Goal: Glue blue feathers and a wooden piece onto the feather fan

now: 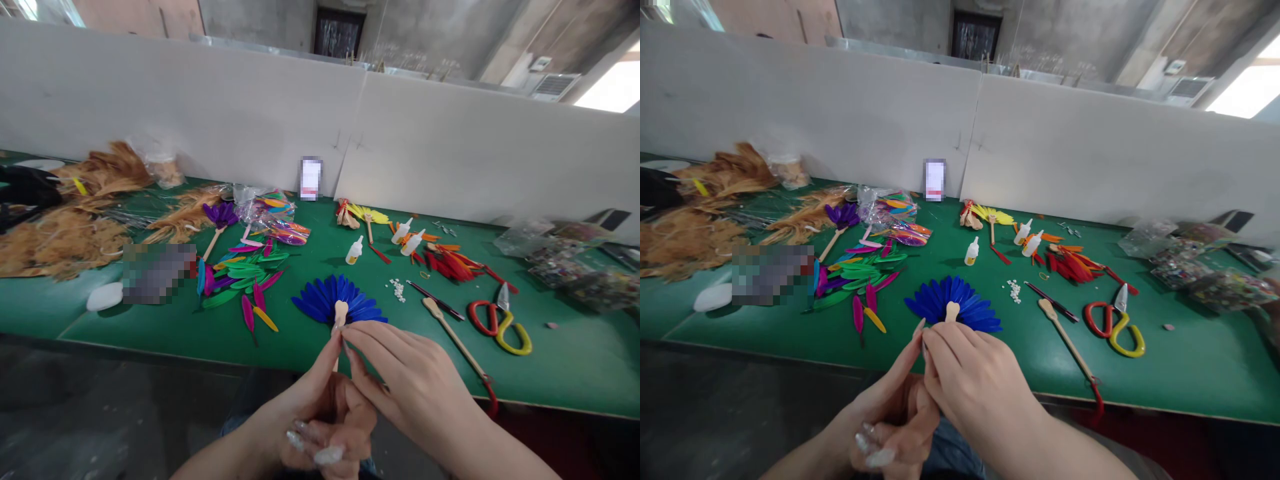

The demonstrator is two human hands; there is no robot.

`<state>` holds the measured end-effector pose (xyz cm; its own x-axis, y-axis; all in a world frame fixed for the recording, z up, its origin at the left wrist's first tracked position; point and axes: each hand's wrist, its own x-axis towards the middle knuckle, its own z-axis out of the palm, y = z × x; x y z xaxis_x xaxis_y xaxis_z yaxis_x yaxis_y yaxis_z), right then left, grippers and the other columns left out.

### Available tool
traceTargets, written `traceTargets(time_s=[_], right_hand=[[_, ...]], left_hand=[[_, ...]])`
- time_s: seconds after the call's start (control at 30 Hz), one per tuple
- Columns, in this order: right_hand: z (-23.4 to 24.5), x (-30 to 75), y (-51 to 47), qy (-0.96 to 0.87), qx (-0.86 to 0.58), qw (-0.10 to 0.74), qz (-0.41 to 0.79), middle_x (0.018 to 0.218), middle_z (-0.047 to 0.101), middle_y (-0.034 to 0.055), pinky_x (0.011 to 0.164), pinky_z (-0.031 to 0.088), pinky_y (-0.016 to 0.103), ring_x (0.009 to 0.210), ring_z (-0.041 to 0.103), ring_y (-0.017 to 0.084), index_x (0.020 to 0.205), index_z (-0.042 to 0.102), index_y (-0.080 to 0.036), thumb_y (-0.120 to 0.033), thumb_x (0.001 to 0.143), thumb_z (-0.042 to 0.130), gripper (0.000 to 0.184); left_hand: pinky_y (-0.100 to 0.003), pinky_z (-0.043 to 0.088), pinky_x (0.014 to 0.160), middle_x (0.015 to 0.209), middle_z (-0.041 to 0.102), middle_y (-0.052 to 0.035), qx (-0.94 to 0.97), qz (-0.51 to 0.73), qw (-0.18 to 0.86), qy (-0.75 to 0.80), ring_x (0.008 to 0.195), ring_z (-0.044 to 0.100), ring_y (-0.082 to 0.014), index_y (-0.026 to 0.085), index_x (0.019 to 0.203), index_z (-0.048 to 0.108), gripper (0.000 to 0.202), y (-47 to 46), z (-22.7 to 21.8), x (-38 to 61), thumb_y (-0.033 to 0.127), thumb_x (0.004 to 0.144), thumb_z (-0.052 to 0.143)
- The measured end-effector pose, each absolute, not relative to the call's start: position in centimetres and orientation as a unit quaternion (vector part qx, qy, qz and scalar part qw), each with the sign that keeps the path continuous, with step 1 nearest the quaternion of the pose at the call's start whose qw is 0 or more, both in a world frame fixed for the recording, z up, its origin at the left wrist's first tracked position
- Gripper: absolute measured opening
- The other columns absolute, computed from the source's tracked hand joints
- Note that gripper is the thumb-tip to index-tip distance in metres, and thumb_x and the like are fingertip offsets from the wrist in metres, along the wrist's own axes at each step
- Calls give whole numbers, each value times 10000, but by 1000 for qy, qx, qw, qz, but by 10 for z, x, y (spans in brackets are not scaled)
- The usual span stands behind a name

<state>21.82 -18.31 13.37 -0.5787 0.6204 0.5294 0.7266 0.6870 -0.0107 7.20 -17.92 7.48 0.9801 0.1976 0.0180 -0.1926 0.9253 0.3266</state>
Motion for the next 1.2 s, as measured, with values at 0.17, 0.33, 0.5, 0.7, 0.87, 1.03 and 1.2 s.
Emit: traceTargets(time_s=[0.17, 0.33, 0.5, 0.7, 0.87, 1.03, 1.2], right_hand=[[132, 217, -181, -869, -397, 270, -122, 730, 709, 70, 488, 499, 274, 564, 649, 160, 750, 658, -144, -107, 906, 352, 345], [128, 219, -180, -864, -396, 283, -129, 747, 717, 82, 504, 512, 278, 586, 665, 173, 782, 664, -127, -101, 893, 393, 294], [126, 227, -181, -860, -409, 305, -22, 866, 730, 85, 588, 556, 275, 702, 695, 184, 910, 668, -126, -120, 893, 466, 202], [121, 233, -174, -756, -454, 382, 276, 846, 738, 28, 649, 572, 215, 754, 700, 137, 924, 681, -191, -167, 904, 516, 168], [116, 238, -169, -659, -436, 379, 483, 803, 721, 58, 458, 516, 171, 726, 689, 145, 957, 681, -161, -293, 928, 497, 229], [113, 248, -177, -615, -416, 379, 552, 855, 687, 81, 492, 527, 181, 796, 669, 149, 970, 628, -140, -314, 954, 440, 257], [108, 258, -188, -565, -424, 396, 587, 867, 647, 71, 524, 534, 189, 822, 659, 151, 940, 594, -141, -328, 949, 438, 244]], left_hand=[[-240, 73, 271, 235, 190, 59, 161, 99, 982, -1, 170, 100, -38, 118, 466, 552, 892, -181, 71, 71, 747, 830, 34], [-233, 71, 278, 216, 176, 61, 178, 110, 978, 0, 153, 111, -33, 124, 438, 527, 827, -183, 68, 73, 750, 845, 171], [-216, 82, 278, 217, 166, 65, 174, 111, 978, -2, 157, 111, -29, 127, 424, 516, 803, -182, 74, 72, 738, 851, 219], [-212, 147, 297, 230, 202, 72, 196, 137, 971, 0, 172, 150, -38, 137, 414, 498, 697, -178, 80, 65, 672, 850, 403], [-219, 106, 278, 234, 230, 76, 253, 155, 955, 16, 171, 141, -37, 132, 465, 522, 638, -178, 75, 58, 636, 849, 445], [-207, 189, 329, 247, 235, 86, 281, 196, 936, 74, 206, 149, -26, 137, 484, 504, 550, -179, 70, 52, 550, 846, 518], [-192, 201, 357, 272, 233, 108, 258, 218, 937, 85, 227, 114, -23, 130, 549, 528, 461, -178, 70, 51, 450, 881, 530]])
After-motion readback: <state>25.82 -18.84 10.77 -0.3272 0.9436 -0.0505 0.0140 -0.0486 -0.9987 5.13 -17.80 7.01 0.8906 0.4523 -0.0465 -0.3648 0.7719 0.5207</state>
